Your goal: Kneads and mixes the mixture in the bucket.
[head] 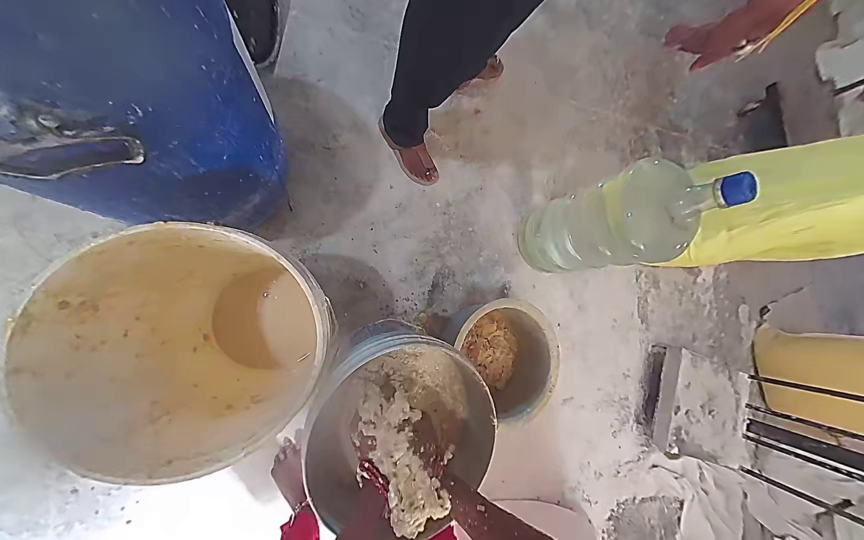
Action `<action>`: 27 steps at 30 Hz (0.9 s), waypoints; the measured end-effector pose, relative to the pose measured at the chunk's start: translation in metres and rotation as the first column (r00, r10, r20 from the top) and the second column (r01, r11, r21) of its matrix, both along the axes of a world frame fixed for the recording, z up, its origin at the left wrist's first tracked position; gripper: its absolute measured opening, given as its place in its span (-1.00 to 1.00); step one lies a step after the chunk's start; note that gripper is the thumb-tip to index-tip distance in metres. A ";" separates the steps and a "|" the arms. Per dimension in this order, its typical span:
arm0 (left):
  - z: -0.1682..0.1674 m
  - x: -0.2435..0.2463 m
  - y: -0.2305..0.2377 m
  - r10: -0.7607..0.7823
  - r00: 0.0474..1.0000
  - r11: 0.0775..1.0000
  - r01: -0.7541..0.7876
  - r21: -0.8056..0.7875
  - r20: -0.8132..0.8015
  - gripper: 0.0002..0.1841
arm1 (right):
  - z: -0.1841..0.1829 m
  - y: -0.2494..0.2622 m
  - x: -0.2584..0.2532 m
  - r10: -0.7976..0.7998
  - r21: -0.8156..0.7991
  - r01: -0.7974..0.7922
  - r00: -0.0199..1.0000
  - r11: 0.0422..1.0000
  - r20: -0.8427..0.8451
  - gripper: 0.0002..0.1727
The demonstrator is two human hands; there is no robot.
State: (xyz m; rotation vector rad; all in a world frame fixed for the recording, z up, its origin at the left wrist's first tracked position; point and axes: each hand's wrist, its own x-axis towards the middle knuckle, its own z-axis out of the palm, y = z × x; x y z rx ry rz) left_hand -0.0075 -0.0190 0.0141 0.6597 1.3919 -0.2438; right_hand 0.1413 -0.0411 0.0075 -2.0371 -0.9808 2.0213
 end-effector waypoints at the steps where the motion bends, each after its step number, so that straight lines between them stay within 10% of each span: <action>1: -0.002 -0.005 -0.002 -0.038 0.999 0.999 0.038 0.019 0.007 -0.55 | 0.009 0.016 -0.010 0.108 -0.015 -0.107 0.991 0.994 0.081 -0.49; 3: -0.014 -0.013 -0.012 -0.026 1.000 1.000 0.026 0.018 -0.012 -0.57 | 0.021 0.059 -0.031 0.354 -0.146 -0.332 0.920 0.932 0.171 -0.44; 7: -0.019 -0.019 -0.012 -0.193 0.977 0.981 0.192 -0.021 -0.093 -0.56 | 0.008 0.074 -0.010 0.509 0.300 -0.576 0.815 0.760 0.276 -0.41; 12: -0.018 -0.018 0.012 -0.193 0.967 0.980 0.198 0.014 -0.163 -0.54 | -0.031 0.155 0.008 0.787 -0.070 -0.802 0.560 0.593 0.258 -0.21; 16: -0.056 -0.008 0.035 -0.042 0.981 0.998 0.051 0.046 -0.187 -0.58 | -0.090 0.159 0.019 0.712 -0.254 -0.665 0.649 0.702 0.269 -0.42; 21: -0.091 0.000 0.063 -0.307 0.918 0.950 0.309 -0.033 -0.250 -0.54 | -0.082 0.132 0.028 0.326 -0.235 -0.257 0.885 0.937 0.333 -0.46; 27: -0.097 0.001 0.054 -0.199 0.940 0.975 0.219 0.041 -0.278 -0.55 | -0.042 0.055 0.014 0.390 -0.366 -0.229 0.796 0.902 0.463 -0.46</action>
